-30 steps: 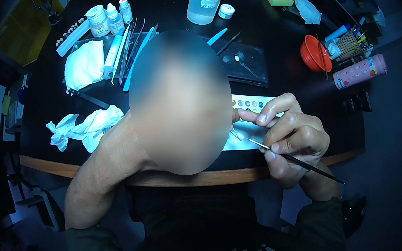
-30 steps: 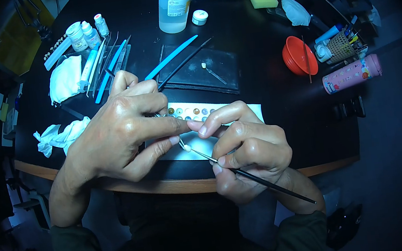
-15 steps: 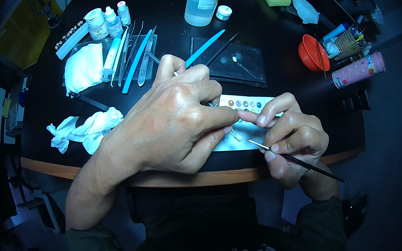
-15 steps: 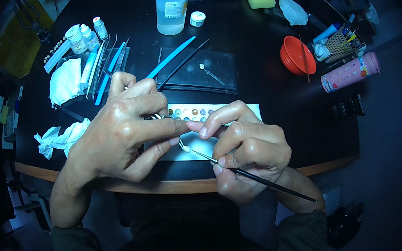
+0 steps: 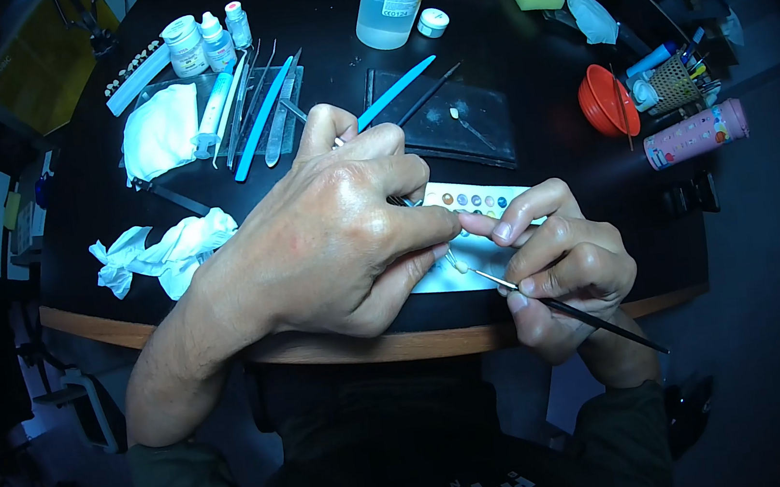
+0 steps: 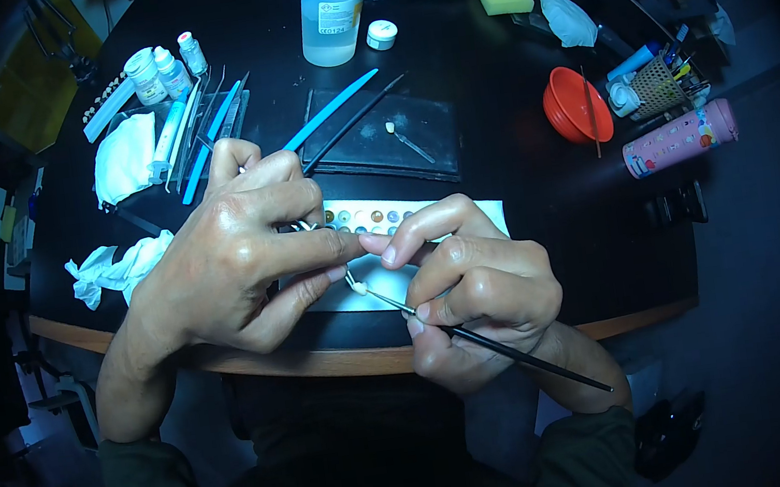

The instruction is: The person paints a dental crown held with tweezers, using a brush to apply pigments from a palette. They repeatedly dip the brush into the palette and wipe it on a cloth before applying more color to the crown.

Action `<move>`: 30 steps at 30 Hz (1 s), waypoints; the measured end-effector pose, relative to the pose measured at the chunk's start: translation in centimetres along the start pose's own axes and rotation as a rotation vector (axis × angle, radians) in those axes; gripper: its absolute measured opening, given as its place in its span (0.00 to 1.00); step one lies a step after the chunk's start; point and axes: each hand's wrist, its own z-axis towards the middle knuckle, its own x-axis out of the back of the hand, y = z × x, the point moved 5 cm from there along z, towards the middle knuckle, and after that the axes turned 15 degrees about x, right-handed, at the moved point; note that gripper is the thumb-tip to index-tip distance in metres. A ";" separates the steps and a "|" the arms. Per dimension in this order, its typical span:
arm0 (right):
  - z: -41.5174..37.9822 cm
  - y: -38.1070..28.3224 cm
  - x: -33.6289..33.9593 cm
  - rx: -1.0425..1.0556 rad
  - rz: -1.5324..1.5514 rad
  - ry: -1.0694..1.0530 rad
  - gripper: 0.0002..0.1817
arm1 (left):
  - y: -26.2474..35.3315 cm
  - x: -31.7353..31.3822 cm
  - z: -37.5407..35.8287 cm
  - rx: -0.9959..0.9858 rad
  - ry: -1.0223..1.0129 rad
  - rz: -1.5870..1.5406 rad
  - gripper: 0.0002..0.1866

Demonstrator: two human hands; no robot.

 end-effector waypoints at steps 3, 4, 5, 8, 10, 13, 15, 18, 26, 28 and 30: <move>0.0 0.0 -0.1 -0.006 0.000 0.012 0.10 | 0.0 0.0 0.0 -0.002 0.000 0.009 0.17; 0.0 0.0 -0.1 -0.005 0.000 0.009 0.10 | 0.0 0.0 0.0 -0.003 0.000 0.012 0.17; 0.0 0.0 0.0 -0.005 -0.001 0.006 0.10 | 0.0 0.0 0.0 -0.003 0.001 0.014 0.17; 0.0 -0.1 0.1 -0.005 0.003 -0.051 0.10 | 0.0 -0.1 0.0 0.003 -0.005 0.012 0.17; 0.1 -0.1 0.0 -0.003 0.007 -0.080 0.10 | 0.0 -0.1 0.0 0.004 -0.005 0.010 0.17; 0.0 0.0 0.1 -0.003 0.010 -0.081 0.10 | 0.0 0.0 0.0 0.005 -0.004 0.006 0.17; -0.1 0.0 0.1 -0.011 0.008 -0.071 0.10 | 0.1 0.0 0.0 0.006 -0.002 0.005 0.16; -0.3 0.2 0.1 -0.012 0.006 0.035 0.09 | 0.0 0.0 0.0 0.006 0.005 -0.003 0.16; 0.0 2.6 0.0 -0.081 -0.083 0.025 0.08 | -2.2 4.4 -0.1 0.113 0.187 0.229 0.13; 0.8 3.6 -0.7 -0.153 -0.168 -0.073 0.07 | -2.7 5.2 -0.3 0.134 0.228 0.243 0.13; 1.3 4.4 -1.6 -0.160 -0.183 -0.173 0.08 | -3.0 5.6 -0.5 0.159 0.248 0.269 0.13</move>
